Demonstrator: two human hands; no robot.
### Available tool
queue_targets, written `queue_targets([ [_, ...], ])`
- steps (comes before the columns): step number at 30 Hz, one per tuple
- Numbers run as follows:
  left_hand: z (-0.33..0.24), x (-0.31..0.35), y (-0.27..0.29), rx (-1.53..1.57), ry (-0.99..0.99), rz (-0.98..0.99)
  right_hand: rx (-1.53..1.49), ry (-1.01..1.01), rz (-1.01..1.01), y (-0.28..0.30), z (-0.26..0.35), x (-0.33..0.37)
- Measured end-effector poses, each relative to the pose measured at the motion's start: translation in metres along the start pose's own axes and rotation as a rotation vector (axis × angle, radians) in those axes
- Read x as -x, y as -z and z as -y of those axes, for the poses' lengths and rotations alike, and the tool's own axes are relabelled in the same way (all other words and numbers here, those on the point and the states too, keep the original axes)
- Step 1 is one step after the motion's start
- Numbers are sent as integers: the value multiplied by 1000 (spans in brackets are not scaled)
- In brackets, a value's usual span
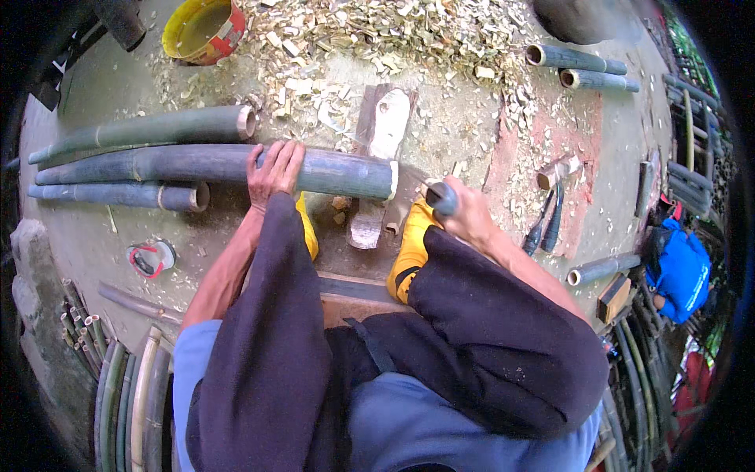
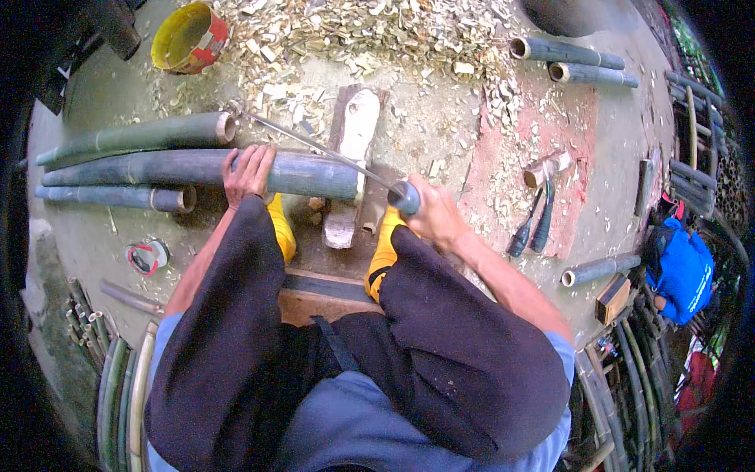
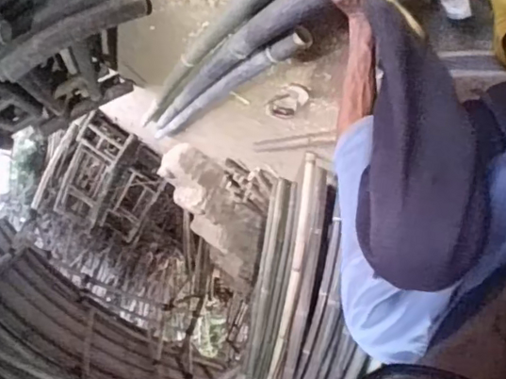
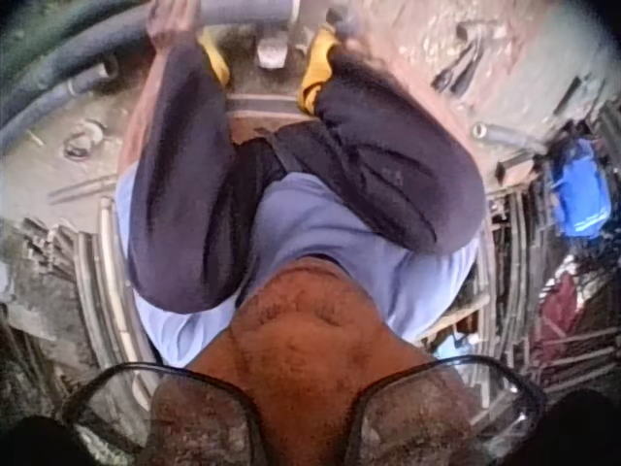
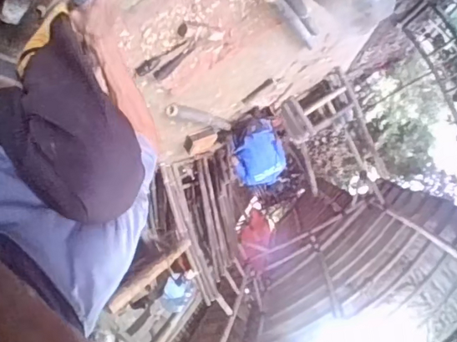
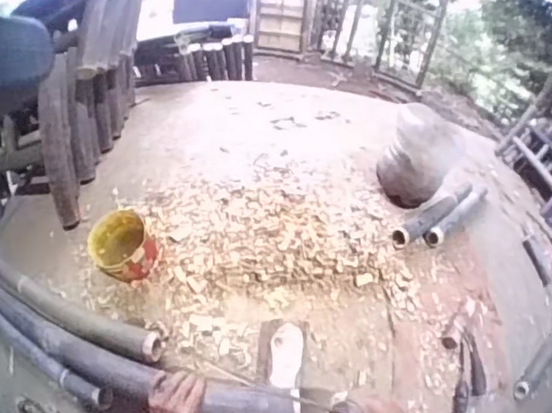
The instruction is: The person saws into a bamboo stalk and shaves its surface using a blade by hand while sitting on the ground. They handle multiple stalks, moving them into position and clearing wood shavings.
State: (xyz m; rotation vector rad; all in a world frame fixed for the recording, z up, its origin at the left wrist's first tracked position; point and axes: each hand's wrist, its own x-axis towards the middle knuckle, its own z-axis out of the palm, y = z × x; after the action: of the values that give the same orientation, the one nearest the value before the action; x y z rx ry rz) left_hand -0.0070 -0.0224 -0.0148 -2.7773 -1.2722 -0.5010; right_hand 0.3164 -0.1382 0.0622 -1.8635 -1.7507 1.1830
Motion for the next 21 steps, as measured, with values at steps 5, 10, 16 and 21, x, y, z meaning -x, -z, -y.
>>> queue_targets([
  [5,7,-18,14,110,-6,326,109,-379,185,4,-5,-6],
  [10,14,-28,13,220,-23,520,-147,106,-68,-6,0,4],
  [16,12,1,-11,41,-69,196,117,-254,85,0,3,-8],
  [21,-2,-13,-2,82,-40,175,167,-52,24,-5,-20,9],
])
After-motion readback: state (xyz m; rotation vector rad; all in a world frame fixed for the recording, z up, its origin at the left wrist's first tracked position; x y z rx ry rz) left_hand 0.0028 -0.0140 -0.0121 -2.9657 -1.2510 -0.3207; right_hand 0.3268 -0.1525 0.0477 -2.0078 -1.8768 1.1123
